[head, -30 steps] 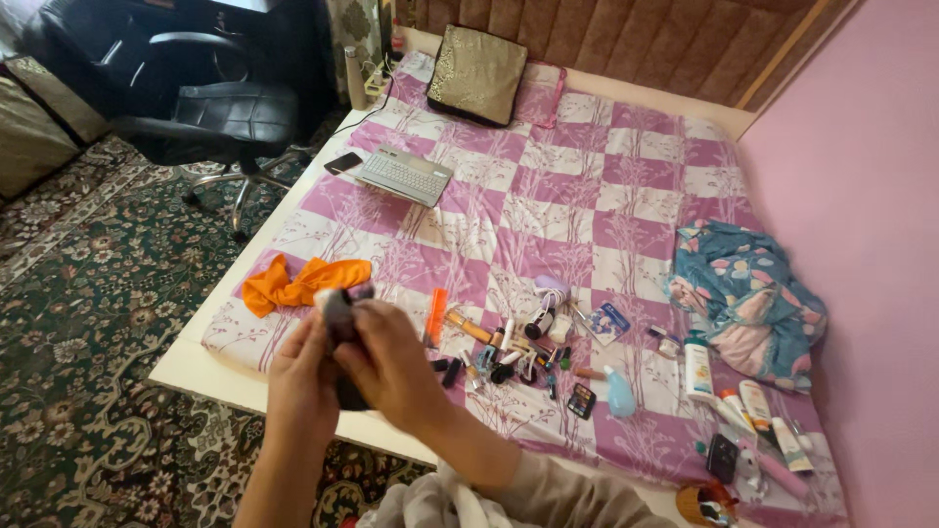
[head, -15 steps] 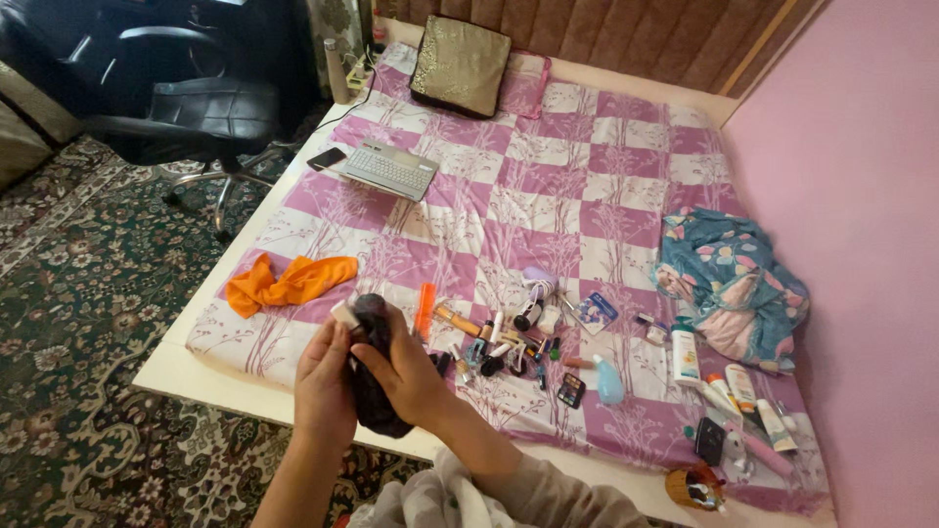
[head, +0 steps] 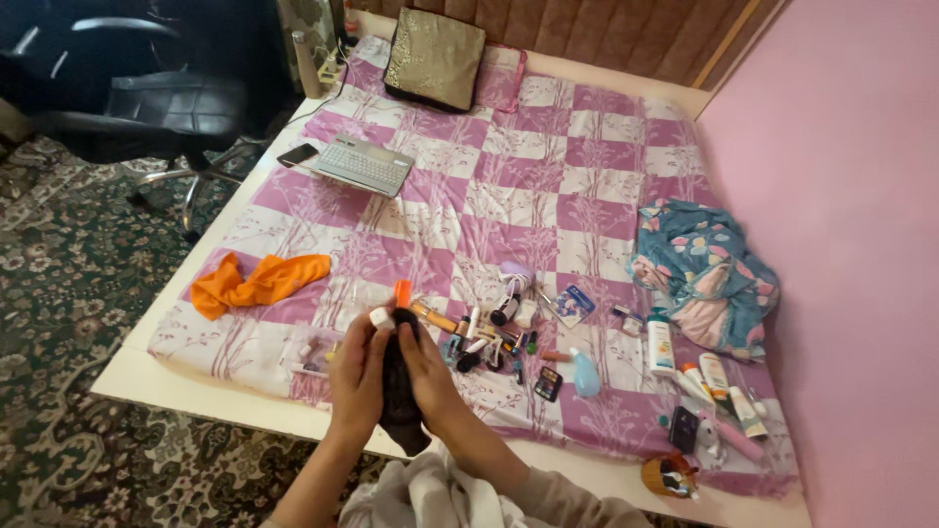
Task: The person cleans various cosmetics and tools by hand using a dark cloth while working on a bed.
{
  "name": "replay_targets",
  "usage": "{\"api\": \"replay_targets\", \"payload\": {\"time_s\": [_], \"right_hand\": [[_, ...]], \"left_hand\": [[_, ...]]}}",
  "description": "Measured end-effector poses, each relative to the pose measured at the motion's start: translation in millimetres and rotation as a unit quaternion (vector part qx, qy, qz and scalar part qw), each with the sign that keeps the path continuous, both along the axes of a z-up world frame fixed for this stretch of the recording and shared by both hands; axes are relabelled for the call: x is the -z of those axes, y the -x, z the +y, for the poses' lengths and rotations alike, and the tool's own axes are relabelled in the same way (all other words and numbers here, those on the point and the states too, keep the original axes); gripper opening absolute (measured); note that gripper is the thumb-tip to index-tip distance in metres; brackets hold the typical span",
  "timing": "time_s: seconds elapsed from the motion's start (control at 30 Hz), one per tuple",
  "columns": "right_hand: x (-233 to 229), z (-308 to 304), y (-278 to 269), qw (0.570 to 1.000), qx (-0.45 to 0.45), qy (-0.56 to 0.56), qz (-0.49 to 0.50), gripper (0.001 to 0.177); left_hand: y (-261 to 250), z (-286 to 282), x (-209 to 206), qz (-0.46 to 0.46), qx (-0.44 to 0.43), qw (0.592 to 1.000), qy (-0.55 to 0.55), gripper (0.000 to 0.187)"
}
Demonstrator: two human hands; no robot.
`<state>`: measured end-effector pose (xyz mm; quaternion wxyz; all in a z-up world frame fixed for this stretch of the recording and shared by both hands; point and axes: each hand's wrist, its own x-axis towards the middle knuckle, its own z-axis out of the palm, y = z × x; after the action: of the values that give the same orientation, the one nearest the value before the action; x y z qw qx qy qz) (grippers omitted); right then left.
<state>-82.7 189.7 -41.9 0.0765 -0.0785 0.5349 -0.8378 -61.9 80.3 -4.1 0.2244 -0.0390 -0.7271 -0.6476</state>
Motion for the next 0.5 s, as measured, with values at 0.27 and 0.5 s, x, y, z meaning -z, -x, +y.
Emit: {"api": "replay_targets", "payload": {"time_s": [0.27, 0.5], "right_hand": [[16, 41, -1, 0.993, 0.026, -0.110, -0.021, 0.060], [38, 54, 2, 0.980, 0.088, -0.157, 0.087, 0.067]], "left_hand": [[5, 20, 23, -0.017, 0.016, 0.995, -0.096, 0.026], [2, 43, 42, -0.070, 0.026, 0.980, -0.185, 0.020]]}}
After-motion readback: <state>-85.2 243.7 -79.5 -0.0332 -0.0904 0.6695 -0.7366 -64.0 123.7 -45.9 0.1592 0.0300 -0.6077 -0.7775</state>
